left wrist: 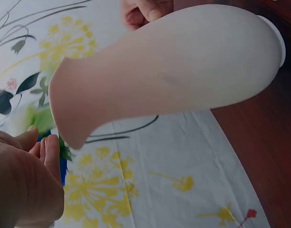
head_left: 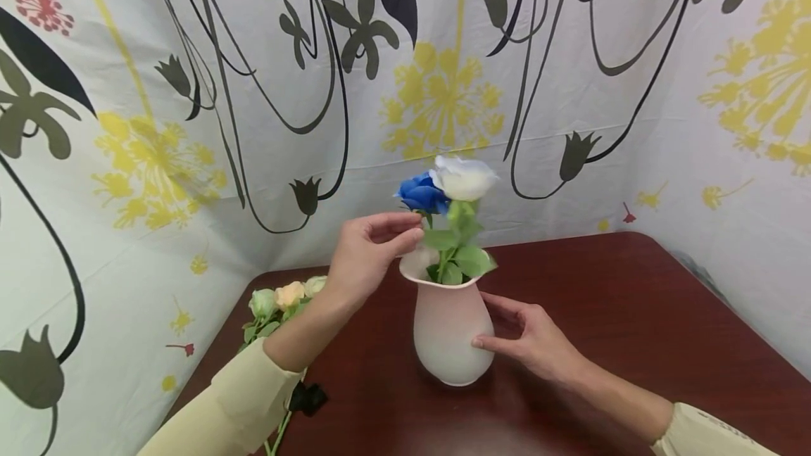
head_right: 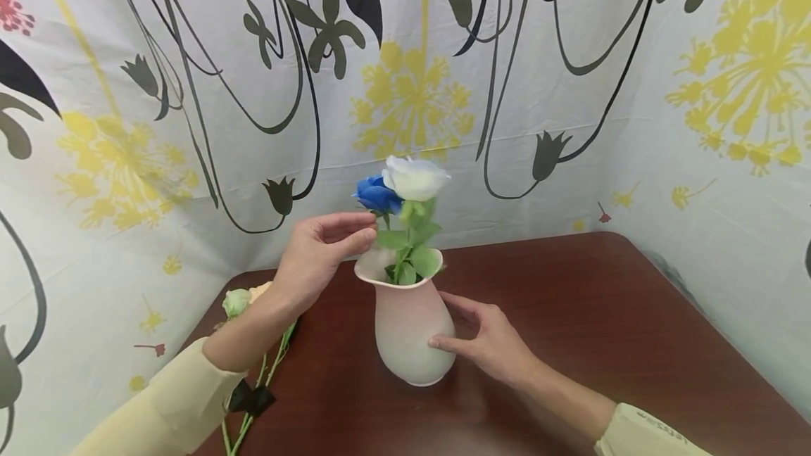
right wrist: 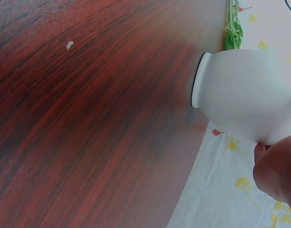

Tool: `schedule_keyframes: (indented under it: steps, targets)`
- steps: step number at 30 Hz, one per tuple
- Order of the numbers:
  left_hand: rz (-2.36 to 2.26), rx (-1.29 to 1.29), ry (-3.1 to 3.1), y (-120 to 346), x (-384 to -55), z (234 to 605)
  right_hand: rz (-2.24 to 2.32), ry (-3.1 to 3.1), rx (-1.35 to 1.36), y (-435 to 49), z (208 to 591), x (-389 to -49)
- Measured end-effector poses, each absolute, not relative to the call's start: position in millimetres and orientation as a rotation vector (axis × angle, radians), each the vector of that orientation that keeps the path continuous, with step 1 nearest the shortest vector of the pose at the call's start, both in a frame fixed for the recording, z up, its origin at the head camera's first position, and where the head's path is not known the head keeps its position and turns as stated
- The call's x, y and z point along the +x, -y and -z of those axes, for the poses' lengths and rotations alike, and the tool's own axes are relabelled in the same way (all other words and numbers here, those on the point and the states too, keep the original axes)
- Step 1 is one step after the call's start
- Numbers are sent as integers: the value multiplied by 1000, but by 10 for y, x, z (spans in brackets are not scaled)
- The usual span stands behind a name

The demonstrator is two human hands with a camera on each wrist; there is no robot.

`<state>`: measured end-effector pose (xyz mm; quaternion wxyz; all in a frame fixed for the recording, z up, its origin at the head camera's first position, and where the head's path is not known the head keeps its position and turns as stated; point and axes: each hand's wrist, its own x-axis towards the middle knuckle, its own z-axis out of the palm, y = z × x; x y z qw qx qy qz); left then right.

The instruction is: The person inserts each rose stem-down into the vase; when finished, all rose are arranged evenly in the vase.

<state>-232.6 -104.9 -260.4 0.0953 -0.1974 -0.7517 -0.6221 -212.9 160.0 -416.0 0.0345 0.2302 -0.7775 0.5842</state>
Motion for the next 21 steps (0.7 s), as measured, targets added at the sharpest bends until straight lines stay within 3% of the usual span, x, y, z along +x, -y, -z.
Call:
schedule_keyframes:
  steps: [21]
  targets:
    - [1738,-176,2335,2044,-2541,2858,-1785,2464,648,-1609,4147,-2134]
